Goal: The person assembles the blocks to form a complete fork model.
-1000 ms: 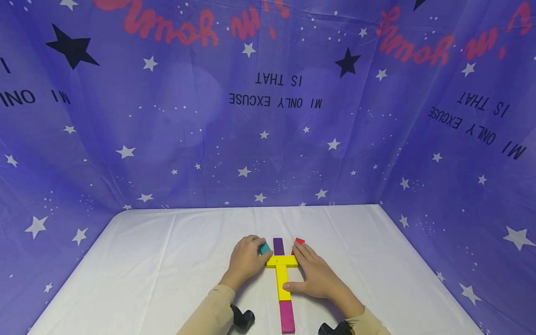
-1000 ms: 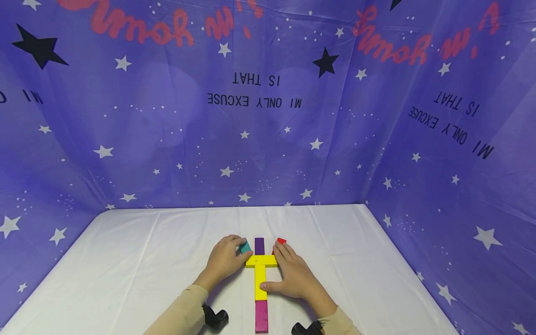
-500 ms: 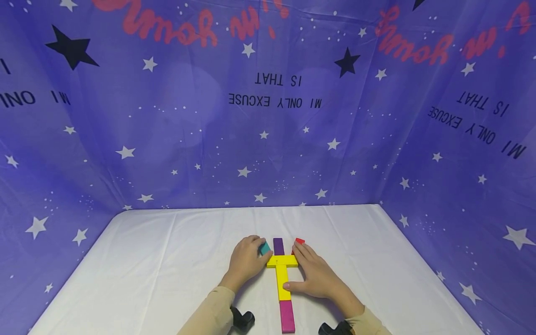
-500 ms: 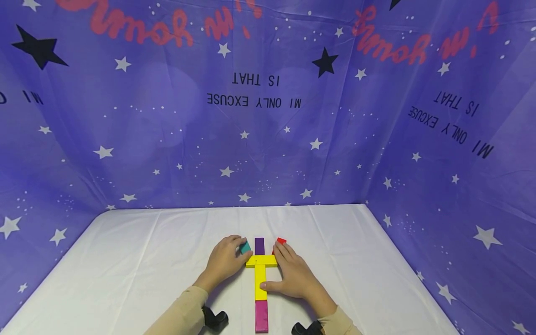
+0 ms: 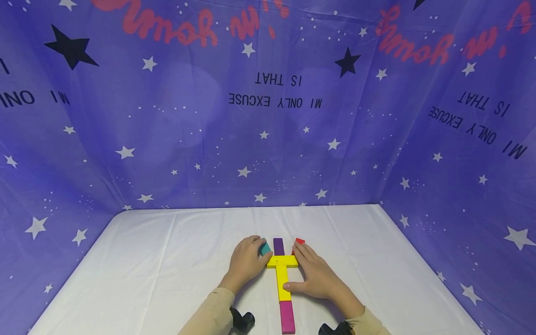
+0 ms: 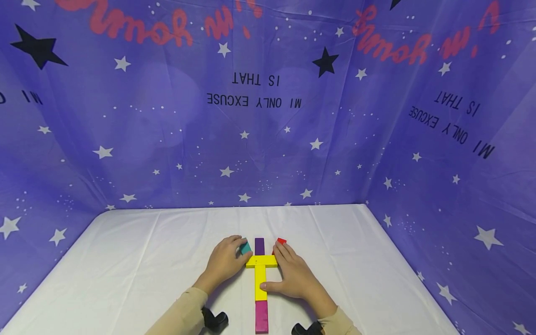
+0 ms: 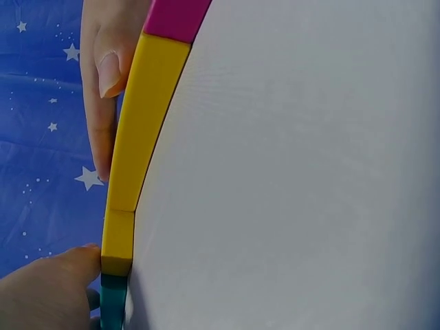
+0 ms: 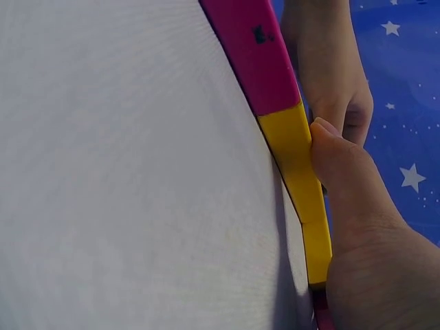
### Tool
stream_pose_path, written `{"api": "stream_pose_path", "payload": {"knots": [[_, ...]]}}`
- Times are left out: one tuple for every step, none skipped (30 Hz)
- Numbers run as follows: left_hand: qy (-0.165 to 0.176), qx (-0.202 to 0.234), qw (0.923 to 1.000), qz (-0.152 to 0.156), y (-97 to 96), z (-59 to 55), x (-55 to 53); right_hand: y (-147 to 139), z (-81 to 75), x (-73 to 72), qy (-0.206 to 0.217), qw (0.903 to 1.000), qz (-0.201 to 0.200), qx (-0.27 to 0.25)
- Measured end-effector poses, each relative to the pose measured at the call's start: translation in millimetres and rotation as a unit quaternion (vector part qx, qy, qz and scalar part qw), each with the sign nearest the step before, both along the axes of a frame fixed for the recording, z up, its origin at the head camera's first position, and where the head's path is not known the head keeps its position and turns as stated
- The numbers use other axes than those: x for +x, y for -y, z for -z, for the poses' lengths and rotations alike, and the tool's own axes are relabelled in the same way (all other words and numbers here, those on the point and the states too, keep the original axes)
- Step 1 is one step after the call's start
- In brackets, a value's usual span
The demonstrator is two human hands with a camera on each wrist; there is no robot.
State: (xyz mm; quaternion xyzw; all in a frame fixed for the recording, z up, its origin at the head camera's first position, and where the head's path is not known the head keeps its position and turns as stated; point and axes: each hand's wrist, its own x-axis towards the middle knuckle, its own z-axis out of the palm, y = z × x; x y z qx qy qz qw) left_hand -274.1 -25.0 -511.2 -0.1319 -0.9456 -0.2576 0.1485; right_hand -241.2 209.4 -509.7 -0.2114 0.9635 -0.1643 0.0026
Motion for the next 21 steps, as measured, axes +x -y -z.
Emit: {"api": "stream_pose_path", "payload": {"knots": [[-0.001, 0.001, 1.0000, 0.000, 0.2, 0.4, 0.0, 0.1, 0.2, -0.1, 0.002, 1.0000, 0.000, 0.000], [-0.001, 0.001, 1.0000, 0.000, 0.3, 0.7, 0.3, 0.2, 0.4, -0.1, 0.004, 1.0000, 0.001, 0.001], [-0.002, 0.002, 1.0000, 0.000, 0.5, 1.2, 0.6, 0.3, 0.5, -0.2, 0.005, 1.0000, 0.001, 0.001], [-0.001, 0.004, 1.0000, 0.000, 0.6, 1.5, 1.0, 0.3, 0.9, -0.4, 0.005, 1.0000, 0.000, 0.001], [-0.004, 0.006, 1.0000, 0.001, 0.7, 1.9, 1.4, 0.3, 1.0, -0.5, 0.004, 1.0000, 0.000, 0.001], [-0.005, 0.007, 1.0000, 0.001, 0.9, 1.7, 2.0, 0.4, 1.0, -0.6, 0.004, 1.0000, 0.001, 0.001], [-0.007, 0.010, 0.9999, 0.002, 1.0, 1.6, 2.5, 0.4, 1.0, -0.6, 0.004, 1.0000, 0.001, 0.002], [-0.009, 0.010, 0.9999, 0.004, 1.2, 1.7, 3.0, 0.6, 0.8, -0.5, 0.004, 1.0000, 0.001, 0.002], [-0.011, 0.010, 0.9999, 0.006, 1.3, 1.7, 3.4, 0.7, 0.7, -0.4, 0.005, 1.0000, 0.002, 0.001], [-0.011, 0.009, 0.9999, 0.006, 1.4, 1.8, 3.7, 0.8, 0.5, -0.2, 0.006, 1.0000, 0.002, 0.001], [-0.010, 0.008, 0.9999, 0.007, 1.6, 1.7, 4.3, 0.9, 0.2, 0.0, 0.006, 1.0000, 0.002, 0.001], [-0.007, 0.006, 0.9999, 0.006, 1.7, 1.8, 4.7, 1.0, 0.1, 0.1, 0.007, 1.0000, 0.003, 0.002], [-0.005, 0.005, 1.0000, 0.006, 1.5, 1.9, 5.0, 0.9, -0.3, 0.2, 0.008, 1.0000, 0.003, 0.002], [-0.003, 0.002, 1.0000, 0.005, 1.5, 2.0, 5.5, 0.7, -0.8, 0.4, 0.008, 1.0000, 0.003, 0.002], [0.000, 0.001, 1.0000, 0.004, 1.5, 2.0, 6.1, 0.4, -1.2, 0.5, 0.007, 1.0000, 0.001, 0.001], [0.002, 0.001, 1.0000, 0.004, 1.6, 1.8, 6.9, 0.2, -1.8, 0.6, 0.007, 1.0000, 0.000, 0.003], [0.003, 0.004, 1.0000, 0.005, 1.8, 1.4, 7.8, 0.0, -2.4, 0.8, 0.004, 1.0000, -0.001, 0.001], [0.002, 0.005, 1.0000, 0.006, 2.2, 1.1, 8.7, -0.2, -3.1, 0.9, 0.003, 1.0000, 0.000, 0.002], [0.001, 0.008, 0.9999, 0.007, 2.7, 0.3, 9.8, -0.3, -3.7, 1.1, 0.002, 1.0000, 0.001, 0.001], [0.002, 0.013, 0.9999, 0.009, 3.3, -0.3, 10.9, -0.4, -4.0, 1.0, -0.002, 1.0000, 0.001, 0.000], [0.001, 0.018, 0.9998, 0.009, 3.9, -1.0, 12.1, -0.4, -4.2, 0.9, -0.005, 1.0000, 0.004, -0.001]]}}
